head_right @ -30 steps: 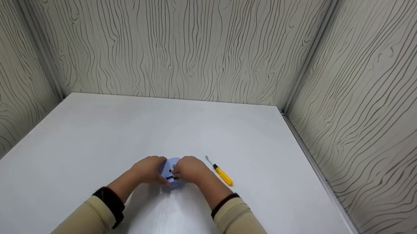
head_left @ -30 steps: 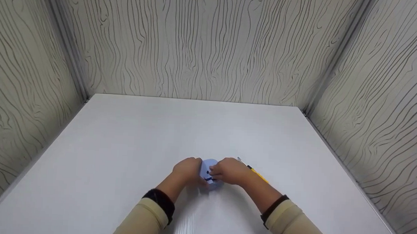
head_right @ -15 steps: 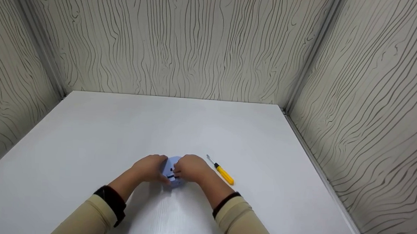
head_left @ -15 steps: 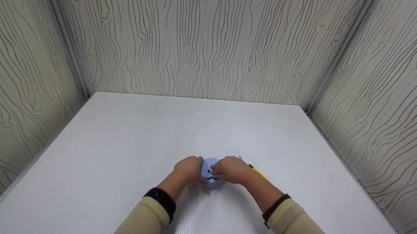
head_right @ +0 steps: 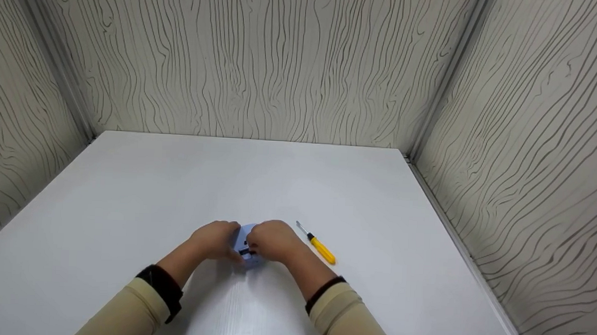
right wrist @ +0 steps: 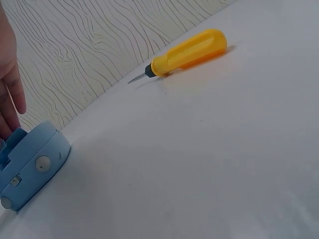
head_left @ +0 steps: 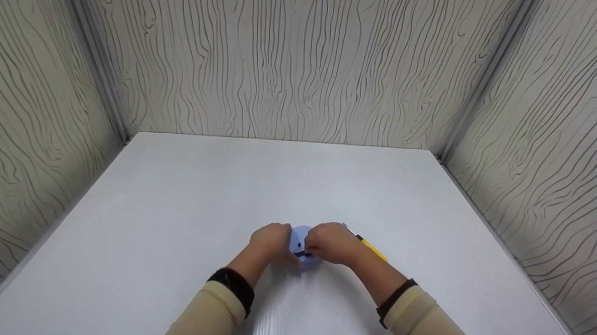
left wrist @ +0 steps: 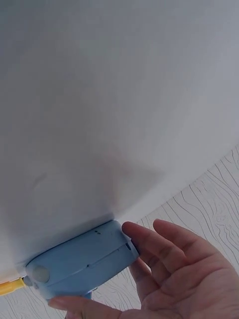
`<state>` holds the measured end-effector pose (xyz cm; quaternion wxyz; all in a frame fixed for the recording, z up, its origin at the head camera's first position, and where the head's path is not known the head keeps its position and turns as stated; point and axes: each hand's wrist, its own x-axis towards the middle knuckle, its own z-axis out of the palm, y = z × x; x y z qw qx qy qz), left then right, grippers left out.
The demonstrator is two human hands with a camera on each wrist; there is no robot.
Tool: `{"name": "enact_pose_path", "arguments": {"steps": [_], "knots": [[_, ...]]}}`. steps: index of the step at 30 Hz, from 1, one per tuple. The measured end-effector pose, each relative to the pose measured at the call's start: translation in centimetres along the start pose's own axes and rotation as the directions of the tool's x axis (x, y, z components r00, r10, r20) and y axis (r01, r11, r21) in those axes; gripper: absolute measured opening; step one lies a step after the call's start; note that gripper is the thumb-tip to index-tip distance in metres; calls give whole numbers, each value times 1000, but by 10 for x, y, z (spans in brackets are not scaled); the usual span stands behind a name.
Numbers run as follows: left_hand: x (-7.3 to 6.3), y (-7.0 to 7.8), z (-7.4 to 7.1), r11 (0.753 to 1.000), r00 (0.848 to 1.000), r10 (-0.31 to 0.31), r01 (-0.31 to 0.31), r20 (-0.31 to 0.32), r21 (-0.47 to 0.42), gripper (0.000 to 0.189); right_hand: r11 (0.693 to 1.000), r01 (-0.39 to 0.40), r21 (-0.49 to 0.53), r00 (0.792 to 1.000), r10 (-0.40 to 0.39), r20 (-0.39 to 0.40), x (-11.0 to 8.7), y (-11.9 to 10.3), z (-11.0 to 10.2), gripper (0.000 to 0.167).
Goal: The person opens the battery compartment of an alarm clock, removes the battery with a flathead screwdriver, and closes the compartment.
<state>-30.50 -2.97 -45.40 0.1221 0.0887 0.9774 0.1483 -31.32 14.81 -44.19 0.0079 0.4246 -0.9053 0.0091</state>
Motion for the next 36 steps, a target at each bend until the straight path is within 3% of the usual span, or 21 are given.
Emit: {"name": "enact_pose_path", "arguments": {"steps": [15, 23, 36], "knots": [[2, -1, 0, 1000, 1000, -1, 1, 1, -8, 72, 999, 50, -17, 994, -51, -94, -5, 4, -7, 5], [-2, 1, 0, 1000, 1000, -18, 18, -4, -21, 89, 999, -48, 3, 996, 48, -78, -12, 13, -11, 8], [-5, 3, -2, 999, 1000, -22, 22, 9, -31, 91, 985, -174, 6, 981, 174, -87, -22, 36, -10, 6]]}}
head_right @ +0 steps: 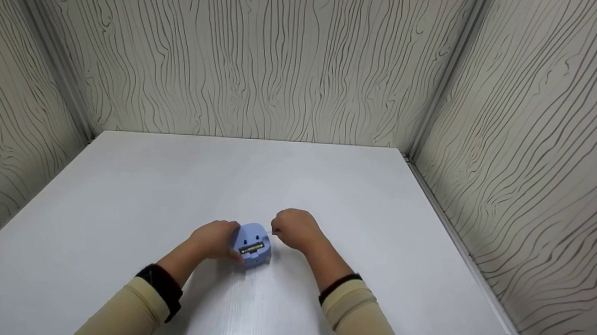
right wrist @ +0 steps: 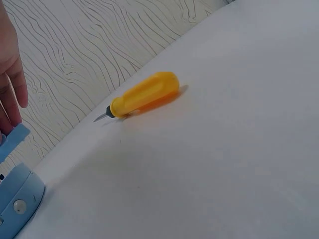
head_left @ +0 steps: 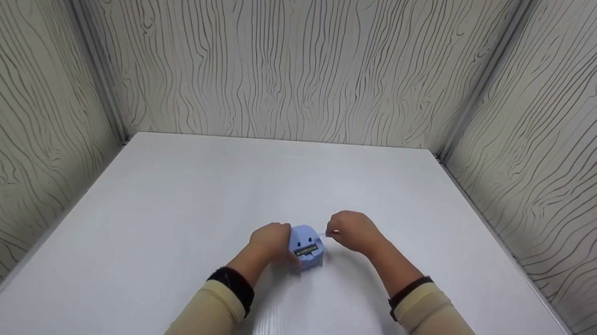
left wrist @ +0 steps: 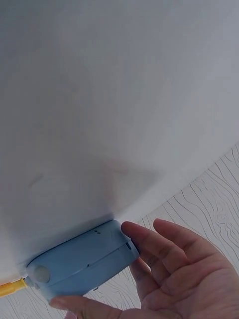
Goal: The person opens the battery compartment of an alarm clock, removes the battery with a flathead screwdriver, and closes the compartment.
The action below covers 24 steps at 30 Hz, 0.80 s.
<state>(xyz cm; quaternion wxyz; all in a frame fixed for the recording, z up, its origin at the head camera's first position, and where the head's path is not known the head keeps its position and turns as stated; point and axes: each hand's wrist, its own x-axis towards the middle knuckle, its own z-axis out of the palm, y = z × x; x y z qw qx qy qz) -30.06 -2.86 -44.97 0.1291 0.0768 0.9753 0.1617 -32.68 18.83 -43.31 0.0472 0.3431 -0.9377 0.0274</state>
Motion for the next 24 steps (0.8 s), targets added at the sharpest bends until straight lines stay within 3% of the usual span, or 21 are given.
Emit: {"name": "enact_pose_path", "arguments": {"steps": [4, 10, 24], "knots": [[0, 0, 0, 1000, 1000, -6, 6, 6, -10, 92, 997, -81, 13, 996, 81, 48, 0, 5, 2, 8], [1, 0, -1, 1000, 1000, -10, 10, 10, -14, 92, 990, -141, 18, 988, 140, 65, 0, 11, 2, 8], [4, -2, 5, 1000, 1000, 1, -1, -5, -16, 89, 992, -128, -23, 986, 130, 106, -1, 16, 13, 9]]}}
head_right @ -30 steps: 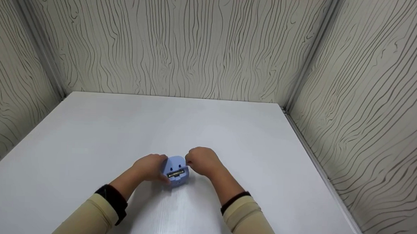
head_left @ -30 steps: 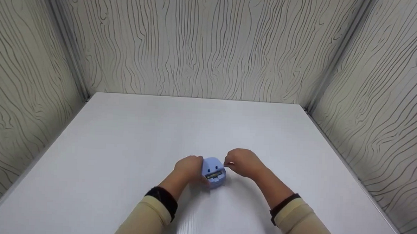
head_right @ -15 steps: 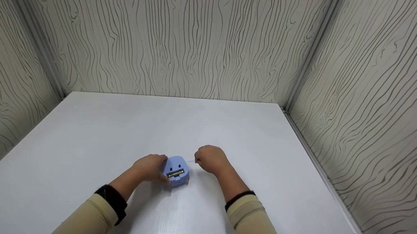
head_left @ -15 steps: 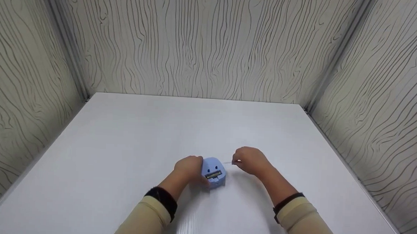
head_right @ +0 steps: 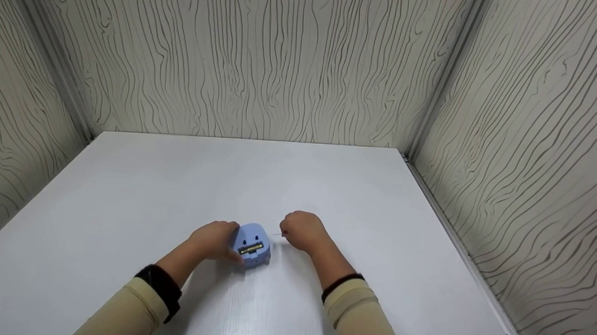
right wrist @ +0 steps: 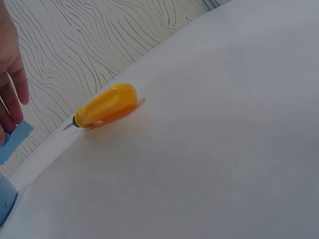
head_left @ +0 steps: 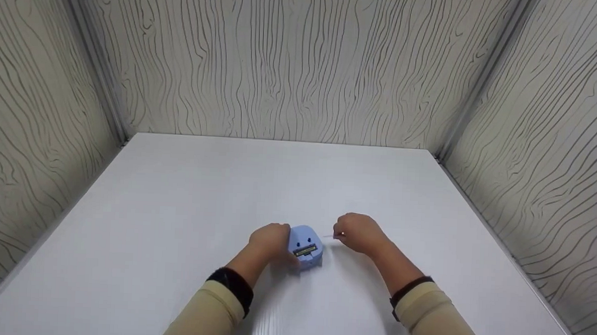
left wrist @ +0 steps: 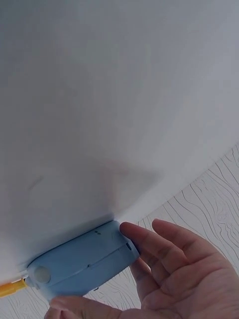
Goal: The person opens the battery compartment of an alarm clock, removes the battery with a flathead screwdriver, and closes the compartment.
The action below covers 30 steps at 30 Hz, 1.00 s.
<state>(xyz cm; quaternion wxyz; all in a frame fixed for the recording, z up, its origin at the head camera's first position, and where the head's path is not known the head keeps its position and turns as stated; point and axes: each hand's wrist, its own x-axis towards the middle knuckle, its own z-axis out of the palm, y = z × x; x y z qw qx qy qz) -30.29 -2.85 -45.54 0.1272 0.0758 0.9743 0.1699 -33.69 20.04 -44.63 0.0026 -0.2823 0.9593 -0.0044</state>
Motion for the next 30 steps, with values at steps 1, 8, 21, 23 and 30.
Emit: {"name": "enact_pose_path", "arguments": {"steps": [1, 8, 21, 23, 30], "knots": [[0, 0, 0, 1000, 1000, -2, 2, 1, 1, 89, 1000, 2, -7, 1000, -2, 2, 0, 0, 1, 9], [0, 2, -1, 1000, 1000, -9, 9, 6, 10, 86, 999, 12, -31, 1000, -12, 5, 0, -1, 12, 8], [-2, 2, -4, 1000, 1000, -9, 9, 15, -3, 89, 994, 71, -79, 997, -70, 15, -1, -4, 18, 5], [-1, 2, -4, 1000, 1000, -13, 13, 16, 0, 90, 990, 100, -99, 995, -100, 1, -1, -3, 18, 6], [-1, 3, -4, 1000, 999, -21, 21, 25, -4, 93, 990, 103, -97, 995, -102, 19, 0, -6, 21, 9]]}}
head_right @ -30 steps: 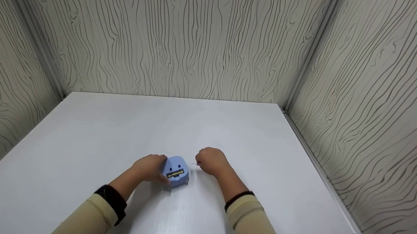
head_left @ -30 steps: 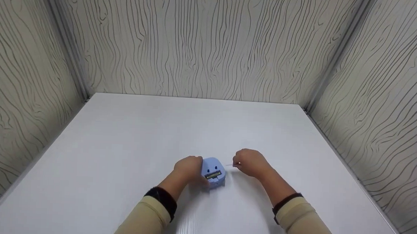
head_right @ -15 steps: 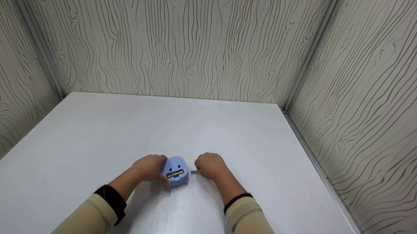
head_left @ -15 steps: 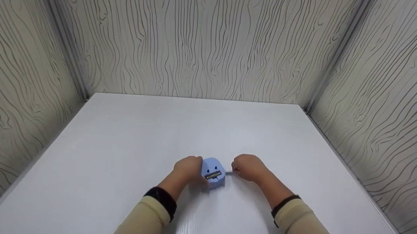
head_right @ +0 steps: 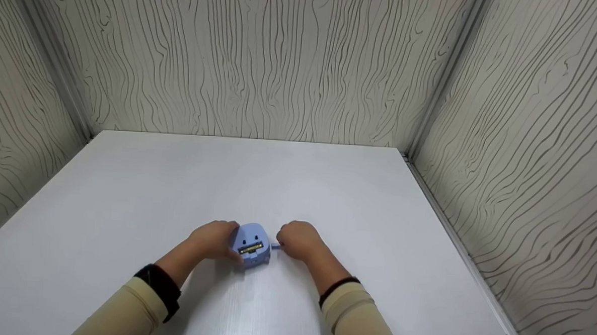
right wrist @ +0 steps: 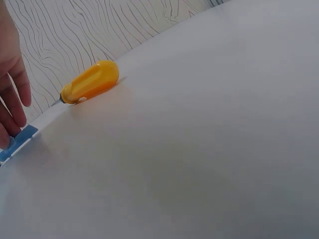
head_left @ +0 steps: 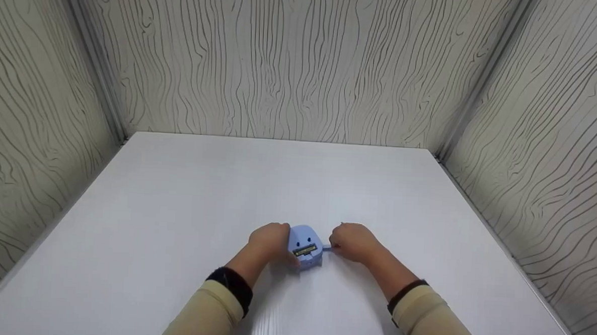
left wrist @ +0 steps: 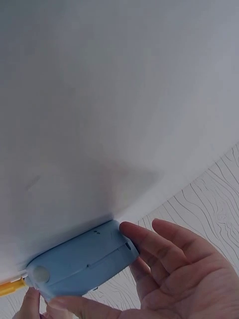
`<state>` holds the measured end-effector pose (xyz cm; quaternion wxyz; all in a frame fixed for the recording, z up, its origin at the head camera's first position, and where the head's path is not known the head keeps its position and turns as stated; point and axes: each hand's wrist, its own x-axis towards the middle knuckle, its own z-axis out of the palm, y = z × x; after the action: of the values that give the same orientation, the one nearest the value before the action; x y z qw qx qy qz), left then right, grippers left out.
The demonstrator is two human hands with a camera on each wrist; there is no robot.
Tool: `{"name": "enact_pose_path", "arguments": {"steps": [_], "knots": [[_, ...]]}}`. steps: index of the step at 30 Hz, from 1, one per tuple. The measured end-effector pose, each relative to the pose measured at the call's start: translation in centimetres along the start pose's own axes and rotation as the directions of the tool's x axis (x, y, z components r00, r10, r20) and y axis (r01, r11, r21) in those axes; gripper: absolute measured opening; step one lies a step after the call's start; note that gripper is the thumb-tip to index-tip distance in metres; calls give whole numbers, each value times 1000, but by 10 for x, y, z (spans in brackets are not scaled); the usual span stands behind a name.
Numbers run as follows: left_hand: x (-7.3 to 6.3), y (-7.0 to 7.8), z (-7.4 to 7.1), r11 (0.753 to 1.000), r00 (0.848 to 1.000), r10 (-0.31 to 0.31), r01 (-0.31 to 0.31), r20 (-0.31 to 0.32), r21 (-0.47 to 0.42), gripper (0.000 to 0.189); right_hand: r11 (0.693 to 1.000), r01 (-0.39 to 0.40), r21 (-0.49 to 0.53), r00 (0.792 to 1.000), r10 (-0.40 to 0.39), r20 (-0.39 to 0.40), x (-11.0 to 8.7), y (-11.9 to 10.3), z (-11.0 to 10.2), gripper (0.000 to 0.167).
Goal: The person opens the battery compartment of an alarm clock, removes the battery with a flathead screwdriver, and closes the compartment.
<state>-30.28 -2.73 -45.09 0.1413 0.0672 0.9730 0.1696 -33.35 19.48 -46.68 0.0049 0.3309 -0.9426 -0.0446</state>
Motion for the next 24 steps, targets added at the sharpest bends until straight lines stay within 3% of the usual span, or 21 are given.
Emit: {"name": "enact_pose_path", "arguments": {"steps": [20, 24], "knots": [[0, 0, -1, 1000, 1000, -1, 1, 5, -5, 93, 995, 51, -86, 997, -55, -50, -2, -3, 7, 8], [-2, 1, -2, 1000, 1000, -8, 8, 14, -7, 90, 998, 37, -60, 998, -40, -53, -4, -1, 4, 3]]}}
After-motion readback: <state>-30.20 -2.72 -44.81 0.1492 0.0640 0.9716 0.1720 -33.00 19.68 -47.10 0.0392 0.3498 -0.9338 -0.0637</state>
